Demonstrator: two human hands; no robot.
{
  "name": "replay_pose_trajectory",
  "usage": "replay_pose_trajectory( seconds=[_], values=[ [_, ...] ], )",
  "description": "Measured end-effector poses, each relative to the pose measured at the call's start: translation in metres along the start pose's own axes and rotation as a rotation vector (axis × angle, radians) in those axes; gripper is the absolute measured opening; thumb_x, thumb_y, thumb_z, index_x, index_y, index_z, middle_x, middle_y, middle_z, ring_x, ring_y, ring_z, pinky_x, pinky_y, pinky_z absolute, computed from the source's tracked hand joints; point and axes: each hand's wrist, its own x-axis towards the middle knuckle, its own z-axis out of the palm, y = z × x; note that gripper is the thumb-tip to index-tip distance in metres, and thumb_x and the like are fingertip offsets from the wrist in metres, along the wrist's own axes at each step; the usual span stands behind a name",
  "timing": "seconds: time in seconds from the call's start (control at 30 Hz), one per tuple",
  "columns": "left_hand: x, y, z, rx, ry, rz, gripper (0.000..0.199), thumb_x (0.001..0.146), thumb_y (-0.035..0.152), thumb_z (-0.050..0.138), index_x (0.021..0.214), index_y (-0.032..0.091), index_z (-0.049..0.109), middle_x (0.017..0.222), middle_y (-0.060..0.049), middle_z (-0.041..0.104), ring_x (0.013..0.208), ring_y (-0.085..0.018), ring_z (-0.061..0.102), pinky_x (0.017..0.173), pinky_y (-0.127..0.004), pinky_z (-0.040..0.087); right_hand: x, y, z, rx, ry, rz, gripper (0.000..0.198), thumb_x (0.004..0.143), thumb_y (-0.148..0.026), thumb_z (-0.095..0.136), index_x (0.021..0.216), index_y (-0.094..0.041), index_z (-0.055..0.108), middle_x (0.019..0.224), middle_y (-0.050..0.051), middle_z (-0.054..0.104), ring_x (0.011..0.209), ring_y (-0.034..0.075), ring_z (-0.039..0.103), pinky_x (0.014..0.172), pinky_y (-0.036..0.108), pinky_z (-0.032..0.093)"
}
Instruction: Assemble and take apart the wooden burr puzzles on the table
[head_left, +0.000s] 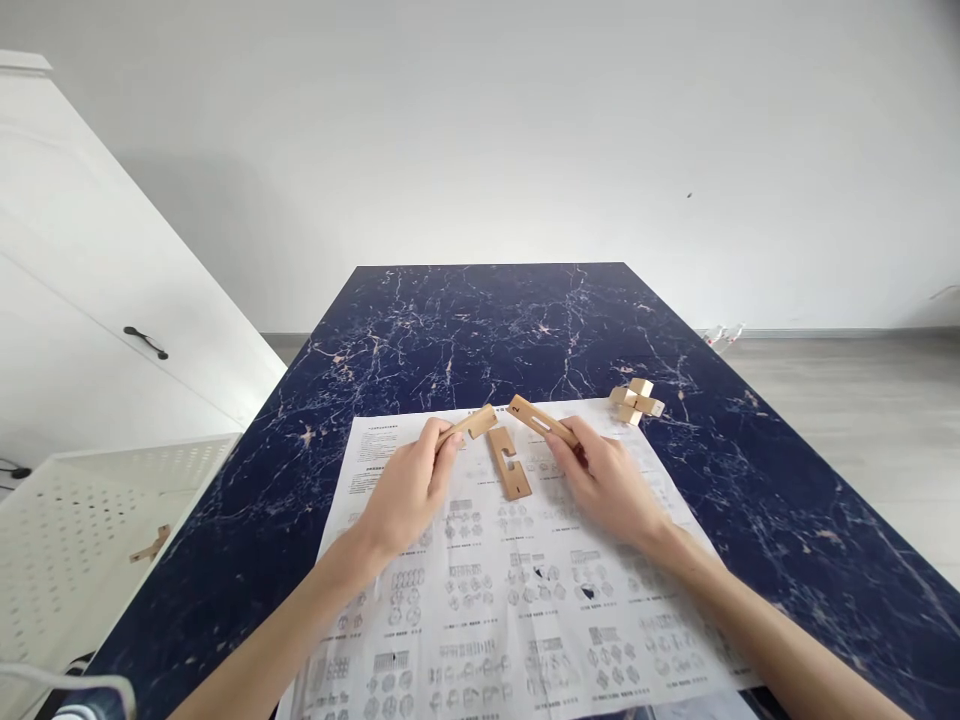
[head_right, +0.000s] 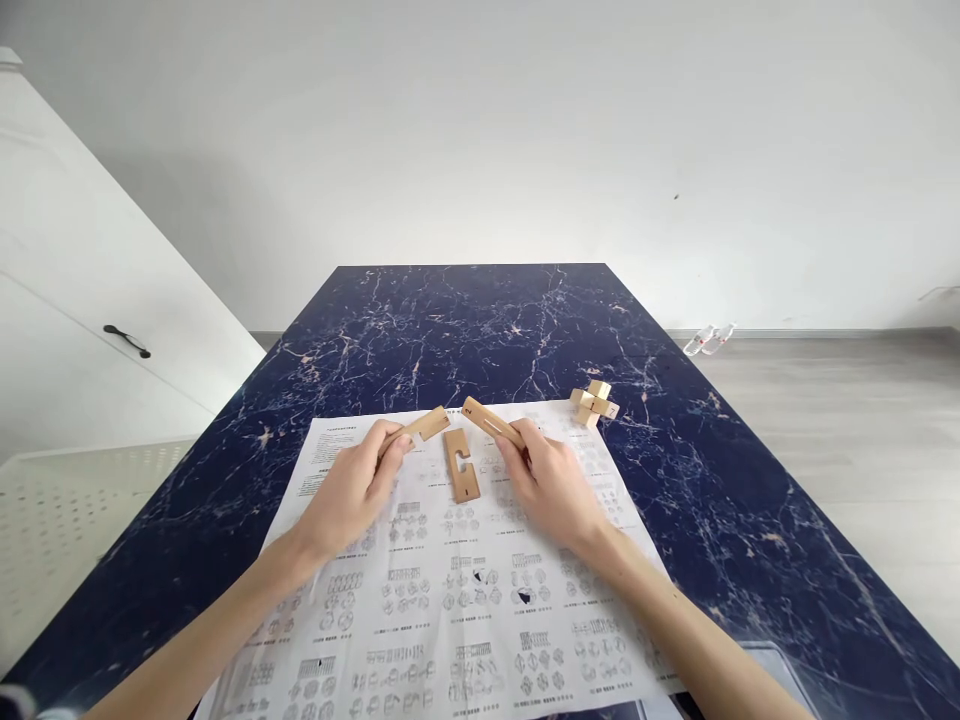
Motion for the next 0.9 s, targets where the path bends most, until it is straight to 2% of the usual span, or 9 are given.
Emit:
replay_pose_trajectory(
  seconds=[0.1,0.2,0.27,0.43,0.63,0.73,0.8,0.9],
  values=[
    [-0.006,0.013,0.003,-0.291,-0.034,-0.038,0.034,0.115,0.051,0.032,0.108,0.022,0.050,0.069,0.006,0.040,0.056,-0.013,0.035,0.057,-0.031,0.029,-0.003,-0.008,-0.001,0.123,0.012,0.019,0.029,0.111,-0.045,0.042,0.096,-0.024,0.055,0.068,-0.003,0.057,0.056,0.016,0.049,0.056,0.030,0.036],
    [-0.011,0.021,0.008,-0.578,-0.171,-0.062,0.039,0.114,0.056,0.034,0.117,0.022,0.051,0.077,0.005,0.037,0.062,-0.013,0.035,0.058,-0.029,0.032,-0.007,-0.015,0.000,0.184,0.023,0.016,0.028,0.112,-0.043,0.041,0.104,-0.022,0.057,0.070,-0.003,0.057,0.057,0.016,0.050,0.056,0.029,0.038],
    [-0.013,0.024,0.012,-0.692,-0.253,-0.086,0.040,0.113,0.058,0.037,0.122,0.021,0.051,0.080,0.005,0.035,0.063,-0.013,0.033,0.058,-0.028,0.032,-0.009,-0.018,0.002,0.192,0.033,0.015,0.027,0.112,-0.042,0.041,0.109,-0.022,0.059,0.071,-0.003,0.058,0.057,0.015,0.051,0.056,0.029,0.040],
    [-0.013,0.025,0.016,-0.717,-0.318,-0.115,0.044,0.112,0.059,0.038,0.127,0.021,0.053,0.081,0.005,0.036,0.063,-0.012,0.031,0.056,-0.029,0.029,-0.010,-0.019,0.006,0.175,0.025,-0.019,0.031,0.113,-0.041,0.038,0.119,-0.021,0.061,0.077,0.000,0.063,0.062,0.016,0.056,0.061,0.031,0.046],
    [-0.011,0.021,0.017,-0.761,-0.328,-0.154,0.043,0.112,0.058,0.041,0.129,0.021,0.054,0.082,0.004,0.034,0.064,-0.012,0.030,0.057,-0.031,0.027,-0.009,-0.017,0.007,0.102,0.042,-0.128,0.040,0.113,-0.036,0.039,0.146,-0.022,0.054,0.096,0.007,0.072,0.075,0.020,0.065,0.072,0.036,0.054],
    [-0.010,0.021,0.016,-0.786,-0.339,-0.150,0.041,0.113,0.056,0.041,0.130,0.022,0.054,0.082,0.004,0.035,0.064,-0.012,0.029,0.057,-0.031,0.026,-0.009,-0.014,0.006,0.056,0.019,-0.149,0.043,0.113,-0.033,0.038,0.152,-0.021,0.050,0.100,0.008,0.074,0.073,0.020,0.066,0.067,0.034,0.053],
    [-0.010,0.023,0.015,-0.792,-0.349,-0.143,0.041,0.112,0.056,0.041,0.130,0.022,0.054,0.081,0.005,0.034,0.063,-0.012,0.027,0.057,-0.030,0.025,-0.010,-0.014,0.007,0.025,-0.022,-0.168,0.038,0.112,-0.032,0.038,0.145,-0.021,0.055,0.100,0.009,0.075,0.072,0.020,0.066,0.065,0.033,0.051],
    [-0.009,0.025,0.015,-0.783,-0.358,-0.142,0.042,0.112,0.057,0.042,0.130,0.021,0.055,0.081,0.005,0.036,0.063,-0.012,0.027,0.057,-0.030,0.025,-0.011,-0.017,0.010,0.012,-0.086,-0.195,0.027,0.112,-0.032,0.038,0.117,-0.021,0.063,0.090,0.006,0.073,0.068,0.019,0.063,0.062,0.032,0.047]
  ],
)
